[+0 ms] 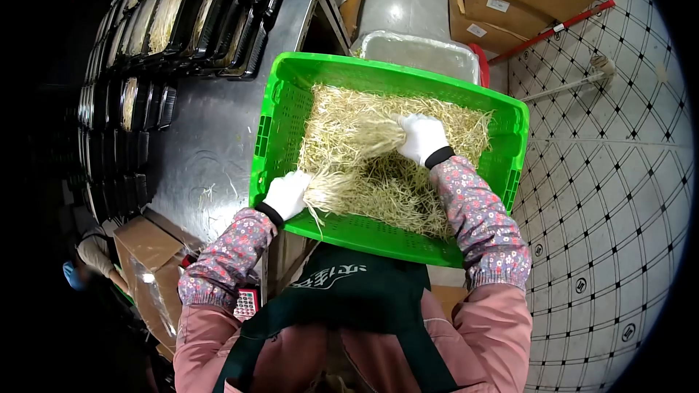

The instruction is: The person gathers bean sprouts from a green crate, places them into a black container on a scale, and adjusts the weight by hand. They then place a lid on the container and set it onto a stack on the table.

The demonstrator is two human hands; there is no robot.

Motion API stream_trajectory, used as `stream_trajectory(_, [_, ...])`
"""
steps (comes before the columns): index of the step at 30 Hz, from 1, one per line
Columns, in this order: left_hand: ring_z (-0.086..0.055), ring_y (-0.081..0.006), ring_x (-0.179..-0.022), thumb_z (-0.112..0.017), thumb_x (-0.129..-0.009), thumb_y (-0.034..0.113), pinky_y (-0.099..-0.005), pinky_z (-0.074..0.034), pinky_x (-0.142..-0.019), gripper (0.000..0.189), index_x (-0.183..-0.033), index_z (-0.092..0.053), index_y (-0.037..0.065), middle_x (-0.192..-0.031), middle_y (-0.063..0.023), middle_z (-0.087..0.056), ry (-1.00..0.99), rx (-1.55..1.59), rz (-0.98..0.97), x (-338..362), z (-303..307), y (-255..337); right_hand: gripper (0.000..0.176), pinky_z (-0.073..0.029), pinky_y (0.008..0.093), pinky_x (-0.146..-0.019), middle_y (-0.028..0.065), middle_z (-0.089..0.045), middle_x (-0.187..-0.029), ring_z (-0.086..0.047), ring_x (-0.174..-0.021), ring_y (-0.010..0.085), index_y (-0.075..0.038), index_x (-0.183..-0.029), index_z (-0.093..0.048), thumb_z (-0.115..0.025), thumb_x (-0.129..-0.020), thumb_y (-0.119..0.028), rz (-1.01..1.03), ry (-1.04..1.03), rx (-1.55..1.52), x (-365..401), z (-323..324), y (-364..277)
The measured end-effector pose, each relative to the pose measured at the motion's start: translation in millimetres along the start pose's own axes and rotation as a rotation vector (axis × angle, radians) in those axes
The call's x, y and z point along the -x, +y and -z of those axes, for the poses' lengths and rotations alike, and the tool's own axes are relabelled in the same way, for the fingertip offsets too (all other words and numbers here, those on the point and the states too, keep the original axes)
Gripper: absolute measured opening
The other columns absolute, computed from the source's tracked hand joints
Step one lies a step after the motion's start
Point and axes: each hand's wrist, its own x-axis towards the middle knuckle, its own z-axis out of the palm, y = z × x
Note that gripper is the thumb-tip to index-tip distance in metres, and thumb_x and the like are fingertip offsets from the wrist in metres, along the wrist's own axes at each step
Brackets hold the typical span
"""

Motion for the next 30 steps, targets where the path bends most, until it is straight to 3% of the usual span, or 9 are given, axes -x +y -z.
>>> stream_trajectory(4, [-0.055,-0.0318,-0.112,-0.075,-0.068,0.015,-0.0464,-0.049,-0.087,0.078,-0.140,-0.047,0.011,-0.120,-0.0106,-0.058,-0.131,-0.040,-0.128,-6,5,23,0.064,-0.056,0.0401,-0.077,0.0131,-0.068,-0.094,-0.068,-0.087,0.0288,-0.014,-0.137,-0.054,-0.071,-0.076,-0.022,0.186,0.109,0.016,-15,-22,-56])
stream_trajectory(6, [-0.049,-0.0347,-0.127,-0.082,-0.067,0.033,-0.0468,-0.045,-0.100,0.086,-0.142,-0.047,0.012,-0.133,-0.0121,-0.055,-0.332,-0.011,-0.102,-16,15,30,0.080,-0.052,0.0458,-0.091,0.0216,-0.062,-0.118,-0.063,-0.110,0.0333,-0.011,-0.143,-0.045,-0.078,-0.073,-0.033,0.101,-0.285,0.071,-32,-44,-97])
stream_trajectory(8, [-0.054,-0.0352,-0.122,-0.081,-0.070,0.039,-0.0438,-0.046,-0.099,0.078,-0.137,-0.053,0.011,-0.132,-0.0154,-0.057,-0.631,0.338,0.077,-39,42,32,0.099,-0.042,0.0528,-0.102,0.0257,-0.045,-0.139,-0.048,-0.128,0.0380,-0.011,-0.148,-0.036,-0.082,-0.067,-0.043,0.223,-0.227,0.192,-20,-98,-101])
stream_trajectory(12, [-0.038,-0.0396,-0.138,-0.085,-0.064,0.043,-0.0470,-0.035,-0.112,0.098,-0.146,-0.041,0.010,-0.146,-0.0220,-0.044,0.024,0.295,-0.100,-67,14,3,0.132,-0.019,0.0620,-0.115,0.0255,-0.009,-0.161,-0.015,-0.148,0.0434,-0.012,-0.155,-0.019,-0.088,-0.053,-0.060,0.226,-0.373,0.208,-22,-80,-95])
stream_trajectory(15, [-0.011,-0.0441,-0.148,-0.091,-0.047,0.053,-0.0584,-0.022,-0.116,0.146,-0.157,-0.006,0.010,-0.161,-0.0220,-0.011,-0.191,0.169,0.058,-88,-2,-4,0.140,-0.018,0.0616,-0.116,0.0262,-0.012,-0.160,-0.014,-0.148,0.0439,-0.013,-0.156,-0.012,-0.092,-0.049,-0.055,0.190,-0.340,0.153,-22,-72,-70])
stream_trajectory(18, [-0.019,-0.0448,-0.146,-0.092,-0.052,0.042,-0.0513,-0.030,-0.115,0.144,-0.156,0.003,0.011,-0.161,-0.0194,-0.013,-0.273,0.349,0.226,-94,-27,0,0.140,-0.026,0.0580,-0.112,0.0246,-0.031,-0.152,-0.028,-0.143,0.0416,-0.013,-0.156,-0.010,-0.093,-0.049,-0.048,0.183,-0.322,0.169,-15,-87,-59])
stream_trajectory(21, [-0.043,-0.0427,-0.133,-0.089,-0.059,0.034,-0.0456,-0.043,-0.107,0.122,-0.154,-0.018,0.007,-0.148,-0.0242,-0.039,-0.264,0.328,0.463,-95,-43,15,0.118,-0.046,0.0485,-0.097,0.0198,-0.059,-0.124,-0.054,-0.120,0.0368,-0.009,-0.153,-0.020,-0.088,-0.061,-0.038,0.118,-0.295,0.122,-14,-94,-60])
stream_trajectory(25, [-0.066,-0.0377,-0.099,-0.082,-0.067,0.030,-0.0418,-0.053,-0.088,0.060,-0.114,-0.060,0.001,-0.101,-0.0255,-0.068,-0.235,0.381,0.450,-92,-33,11,0.061,-0.055,0.0449,-0.073,0.0176,-0.068,-0.095,-0.067,-0.090,0.0365,0.000,-0.131,-0.047,-0.066,-0.074,-0.012,0.118,-0.263,0.003,-12,-91,-51])
stream_trajectory(30, [-0.067,-0.0417,-0.088,-0.075,-0.075,0.039,-0.0468,-0.054,-0.080,0.050,-0.107,-0.061,0.003,-0.089,-0.0256,-0.069,-0.233,0.356,0.328,-81,-14,22,0.044,-0.055,0.0442,-0.073,0.0187,-0.068,-0.097,-0.067,-0.089,0.0347,-0.002,-0.118,-0.056,-0.061,-0.075,-0.006,0.284,-0.158,-0.030,-4,-76,-29])
